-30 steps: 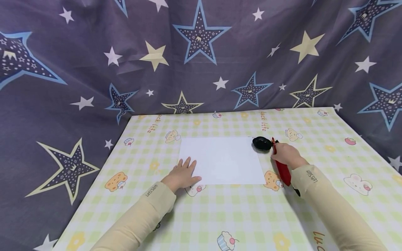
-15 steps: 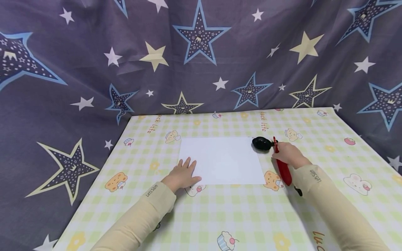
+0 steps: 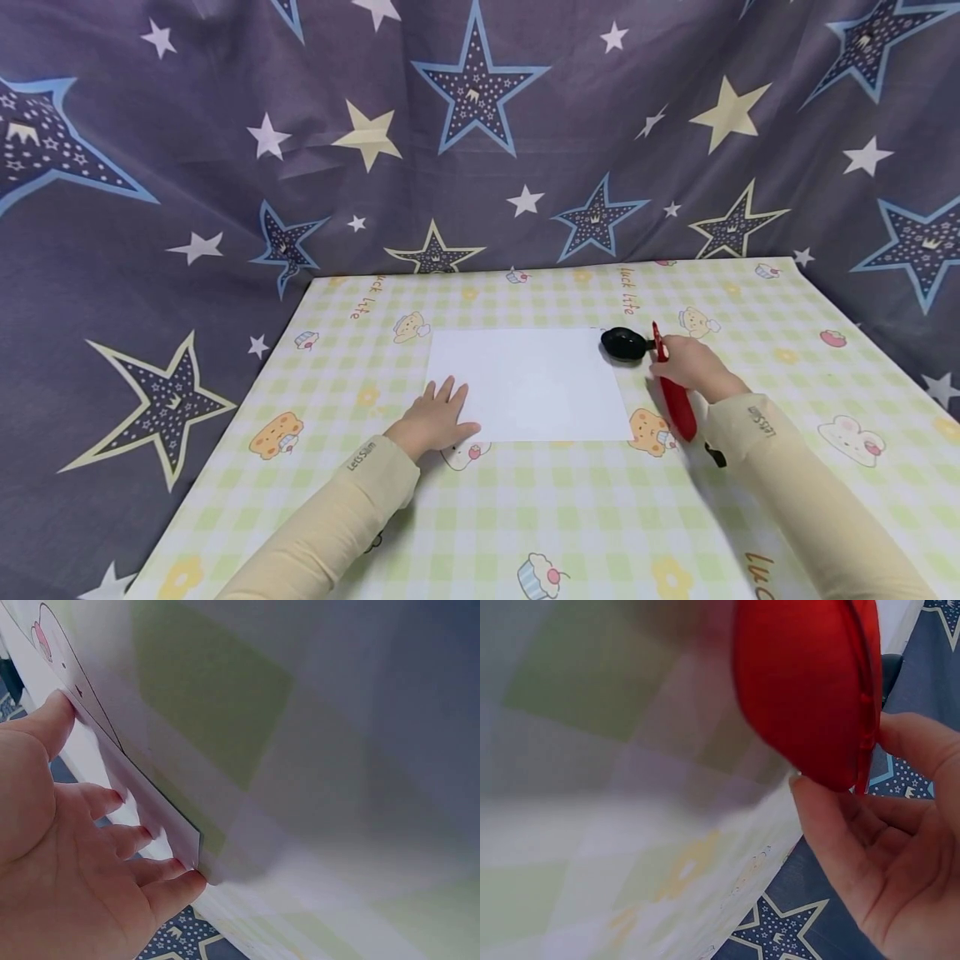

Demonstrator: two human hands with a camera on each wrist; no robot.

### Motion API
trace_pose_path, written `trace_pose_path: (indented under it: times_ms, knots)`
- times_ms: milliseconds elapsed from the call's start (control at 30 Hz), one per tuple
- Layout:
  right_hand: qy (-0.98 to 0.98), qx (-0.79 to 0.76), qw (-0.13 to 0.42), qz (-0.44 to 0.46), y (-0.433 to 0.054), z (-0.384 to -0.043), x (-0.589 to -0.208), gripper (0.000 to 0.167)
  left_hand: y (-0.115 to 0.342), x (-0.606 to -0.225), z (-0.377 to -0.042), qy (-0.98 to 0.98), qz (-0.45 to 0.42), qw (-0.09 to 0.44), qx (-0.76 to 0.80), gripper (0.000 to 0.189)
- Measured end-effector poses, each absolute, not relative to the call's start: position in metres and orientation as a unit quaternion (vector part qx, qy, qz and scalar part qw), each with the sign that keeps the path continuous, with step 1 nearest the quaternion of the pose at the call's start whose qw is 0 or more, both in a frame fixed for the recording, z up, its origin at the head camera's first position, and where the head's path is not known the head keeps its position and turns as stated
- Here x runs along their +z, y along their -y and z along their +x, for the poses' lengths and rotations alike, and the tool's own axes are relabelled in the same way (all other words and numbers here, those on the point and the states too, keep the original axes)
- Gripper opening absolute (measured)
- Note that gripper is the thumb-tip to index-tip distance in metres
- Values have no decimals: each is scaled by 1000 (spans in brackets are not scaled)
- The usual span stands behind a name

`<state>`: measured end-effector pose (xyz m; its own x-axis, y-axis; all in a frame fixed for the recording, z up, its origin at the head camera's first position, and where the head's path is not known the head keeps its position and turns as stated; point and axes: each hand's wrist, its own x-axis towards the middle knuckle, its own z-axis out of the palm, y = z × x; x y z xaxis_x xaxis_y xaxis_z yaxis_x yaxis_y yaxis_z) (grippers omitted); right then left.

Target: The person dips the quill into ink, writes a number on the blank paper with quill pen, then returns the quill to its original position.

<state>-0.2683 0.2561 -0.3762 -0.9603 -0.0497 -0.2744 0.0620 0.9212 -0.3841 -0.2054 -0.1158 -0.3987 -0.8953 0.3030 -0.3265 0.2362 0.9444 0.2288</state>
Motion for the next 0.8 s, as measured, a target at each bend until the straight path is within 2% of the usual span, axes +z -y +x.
trace_pose_path:
  times_ms: [267,800]
  knots:
    - [-973,-199,116,-33,-260,-266,-369,42,116,-399,-206,-969,139,183,94,71]
    - [-972,-205,109,-44,-256,-262,-358,49,116,-399,-205,-969,134,181,100,70]
